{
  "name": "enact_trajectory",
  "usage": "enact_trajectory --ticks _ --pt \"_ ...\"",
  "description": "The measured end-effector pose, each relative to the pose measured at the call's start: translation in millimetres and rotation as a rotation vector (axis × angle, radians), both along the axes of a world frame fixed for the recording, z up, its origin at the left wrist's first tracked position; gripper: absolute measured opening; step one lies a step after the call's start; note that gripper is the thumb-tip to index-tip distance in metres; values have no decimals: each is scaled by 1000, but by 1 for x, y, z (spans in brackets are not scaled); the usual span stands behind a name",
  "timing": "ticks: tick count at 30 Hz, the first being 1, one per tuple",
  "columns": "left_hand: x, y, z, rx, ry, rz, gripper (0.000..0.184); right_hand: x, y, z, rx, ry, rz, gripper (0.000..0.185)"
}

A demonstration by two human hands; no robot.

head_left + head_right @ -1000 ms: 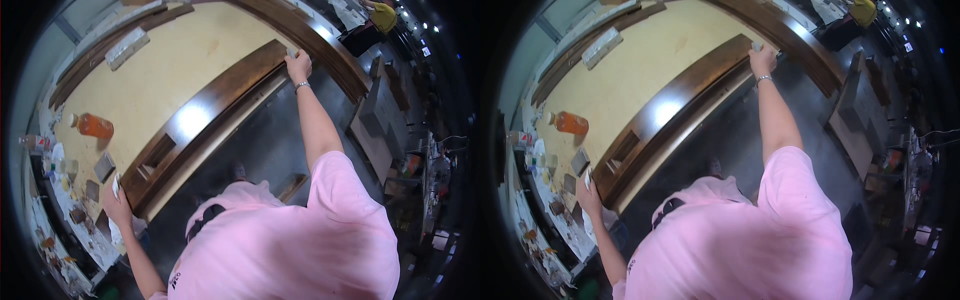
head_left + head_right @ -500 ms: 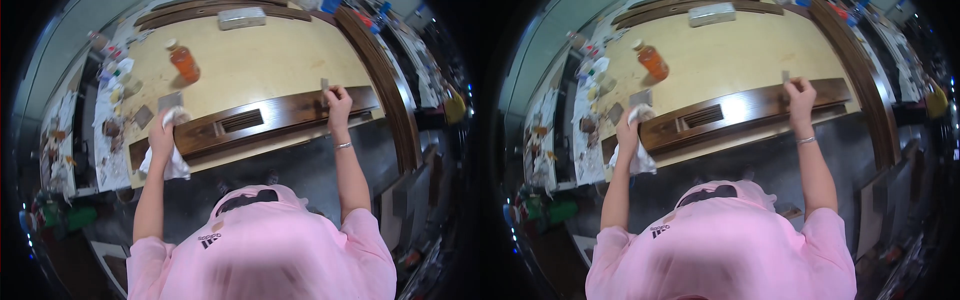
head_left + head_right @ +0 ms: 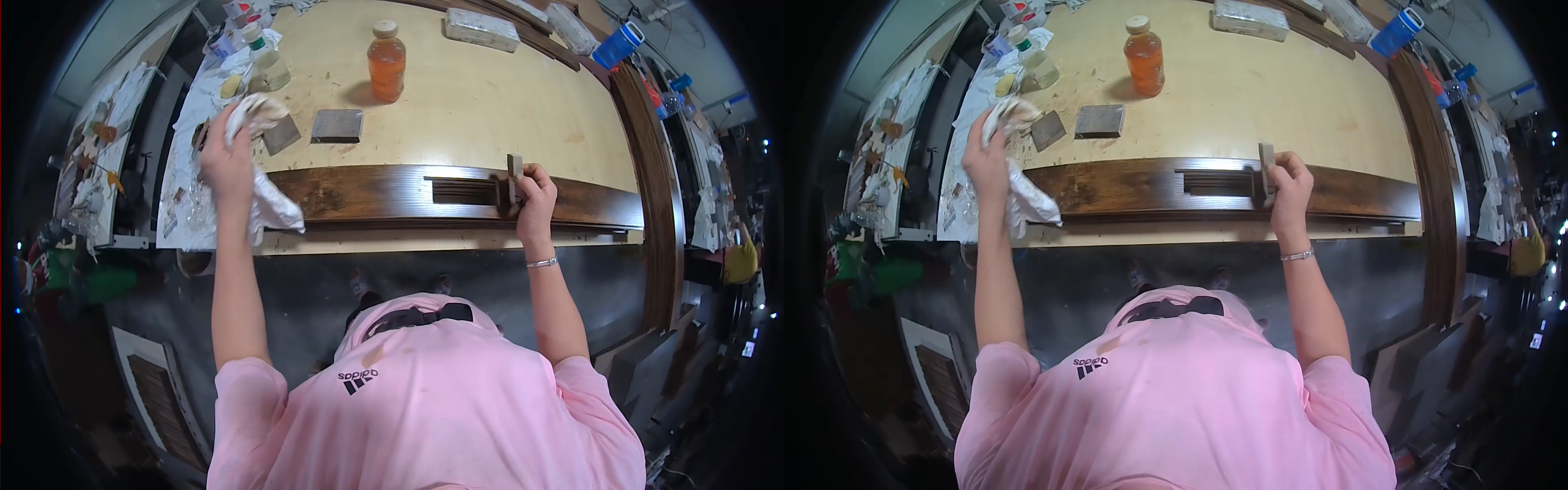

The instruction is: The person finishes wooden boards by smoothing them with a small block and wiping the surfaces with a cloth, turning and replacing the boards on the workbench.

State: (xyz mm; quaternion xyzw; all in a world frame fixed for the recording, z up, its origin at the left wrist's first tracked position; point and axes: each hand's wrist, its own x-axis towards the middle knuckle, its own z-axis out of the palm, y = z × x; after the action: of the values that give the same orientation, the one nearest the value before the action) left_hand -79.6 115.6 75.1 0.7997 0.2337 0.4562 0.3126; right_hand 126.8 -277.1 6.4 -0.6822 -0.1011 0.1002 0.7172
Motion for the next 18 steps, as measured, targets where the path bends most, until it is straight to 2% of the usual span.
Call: enact_trajectory --ticks 3,6,8,9,10,12,15,18 --pt "20 -12 -5 -144 53 -182 32 -21 25 23 74 105 112 15" --pt "-1 -20 -18 -290 132 -189 31 -29 52 27 98 113 238 18" --pt "-31 -18 -32 -380 -115 -139 31 -34 74 40 72 154 285 18" --pt "-51 -14 -38 -548 -235 -91 32 -30 86 39 13 152 339 21" --pt "-70 -13 -41 -714 -356 -39 34 -30 104 43 -30 102 399 21" --pt "-97 -18 -36 -799 -527 97 35 -37 149 55 -145 10 525 22" --pt "-135 -12 -48 -838 -573 166 36 -54 229 48 -311 -236 702 22" --pt "-164 -6 -68 -838 -535 229 37 -73 318 12 -438 -466 811 31"
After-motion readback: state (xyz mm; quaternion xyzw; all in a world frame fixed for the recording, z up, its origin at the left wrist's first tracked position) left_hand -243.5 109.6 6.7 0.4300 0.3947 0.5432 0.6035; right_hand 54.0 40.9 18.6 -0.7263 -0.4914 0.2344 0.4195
